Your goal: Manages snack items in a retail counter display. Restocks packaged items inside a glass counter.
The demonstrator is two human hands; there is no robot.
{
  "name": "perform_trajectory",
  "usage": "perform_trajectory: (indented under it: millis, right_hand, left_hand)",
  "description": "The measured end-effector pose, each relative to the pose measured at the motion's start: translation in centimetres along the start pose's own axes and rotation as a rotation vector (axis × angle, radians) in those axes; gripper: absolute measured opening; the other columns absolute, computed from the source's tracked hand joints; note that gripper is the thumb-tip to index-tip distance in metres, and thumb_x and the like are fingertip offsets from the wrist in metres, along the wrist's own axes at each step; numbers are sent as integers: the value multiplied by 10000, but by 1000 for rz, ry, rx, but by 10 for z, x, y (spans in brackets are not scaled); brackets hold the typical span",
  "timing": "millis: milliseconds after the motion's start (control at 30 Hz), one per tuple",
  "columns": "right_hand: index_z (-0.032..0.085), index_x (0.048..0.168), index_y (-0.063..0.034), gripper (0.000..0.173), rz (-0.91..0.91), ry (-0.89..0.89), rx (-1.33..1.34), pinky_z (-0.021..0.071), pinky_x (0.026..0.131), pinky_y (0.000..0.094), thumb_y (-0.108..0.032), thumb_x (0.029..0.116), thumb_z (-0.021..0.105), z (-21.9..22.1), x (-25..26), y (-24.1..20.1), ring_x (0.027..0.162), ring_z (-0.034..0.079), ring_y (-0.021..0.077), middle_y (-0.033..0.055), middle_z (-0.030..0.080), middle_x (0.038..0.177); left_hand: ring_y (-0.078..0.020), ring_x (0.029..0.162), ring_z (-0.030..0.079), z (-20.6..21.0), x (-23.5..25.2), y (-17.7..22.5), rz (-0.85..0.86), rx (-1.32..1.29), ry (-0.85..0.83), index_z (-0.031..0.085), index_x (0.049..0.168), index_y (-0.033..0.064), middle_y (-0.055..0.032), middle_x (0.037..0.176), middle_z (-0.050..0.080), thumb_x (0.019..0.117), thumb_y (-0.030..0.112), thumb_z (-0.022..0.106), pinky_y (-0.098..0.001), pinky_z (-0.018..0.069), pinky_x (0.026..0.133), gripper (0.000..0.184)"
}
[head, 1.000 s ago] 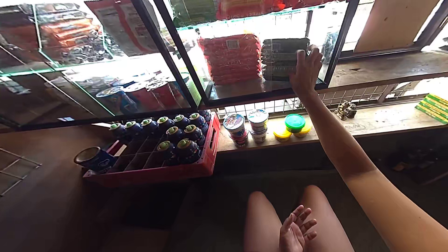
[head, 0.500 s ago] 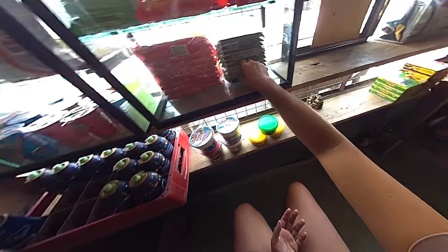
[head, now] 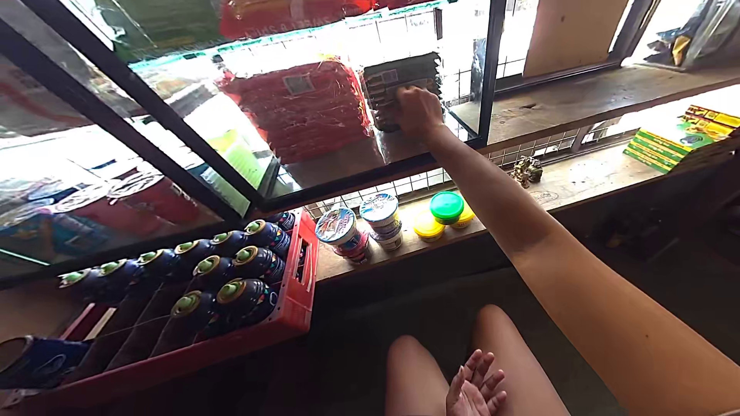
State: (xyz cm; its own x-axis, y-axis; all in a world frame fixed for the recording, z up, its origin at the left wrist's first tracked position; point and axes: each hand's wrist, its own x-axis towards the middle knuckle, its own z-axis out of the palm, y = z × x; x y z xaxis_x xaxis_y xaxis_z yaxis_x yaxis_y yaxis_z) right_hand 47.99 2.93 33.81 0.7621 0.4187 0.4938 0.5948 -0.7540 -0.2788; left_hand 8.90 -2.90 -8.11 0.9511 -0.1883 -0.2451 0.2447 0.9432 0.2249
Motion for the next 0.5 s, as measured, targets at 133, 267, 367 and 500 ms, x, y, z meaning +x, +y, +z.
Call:
perform_trajectory:
  millis: [133, 267, 367, 500]
  right_hand:
    - [666, 1186, -8, 467, 5, 197, 81, 521, 927, 527, -434, 1003, 612, 1, 0, 2, 1208, 604, 374, 184, 658, 1224]
    - [672, 1171, 0, 375, 25, 378, 114, 509, 886, 504, -322, 980, 643, 8, 5, 8, 1144, 605, 372, 183, 652, 1156]
    - [556, 1376, -22, 514, 103, 247, 142, 513, 945, 519, -292, 956, 679, 5, 4, 7, 1273, 535, 388, 196, 552, 1356]
    - [535, 1394, -31, 519, 105, 206, 167, 519, 936, 523, -265, 953, 678, 5, 2, 7, 1287, 526, 392, 196, 536, 1371]
  left_hand:
    - [-395, 1201, 651, 1, 1, 0, -9, -2, 5, 624, 1385, 124, -196, 1383, 630, 1023, 424, 471, -502, 570, 940, 494]
    - [-395, 1202, 651, 1, 0, 0, -7, 1, 10, 615, 1392, 124, -200, 1389, 624, 1026, 423, 471, -496, 570, 940, 494]
    - [-400, 1196, 653, 1, -1, 1, -5, 0, 11, 618, 1389, 119, -207, 1389, 622, 1023, 419, 482, -501, 569, 940, 493]
    - [-394, 1190, 656, 2, -2, 1, 7, 32, 16, 598, 1403, 132, -200, 1391, 622, 1040, 420, 414, -489, 574, 932, 499]
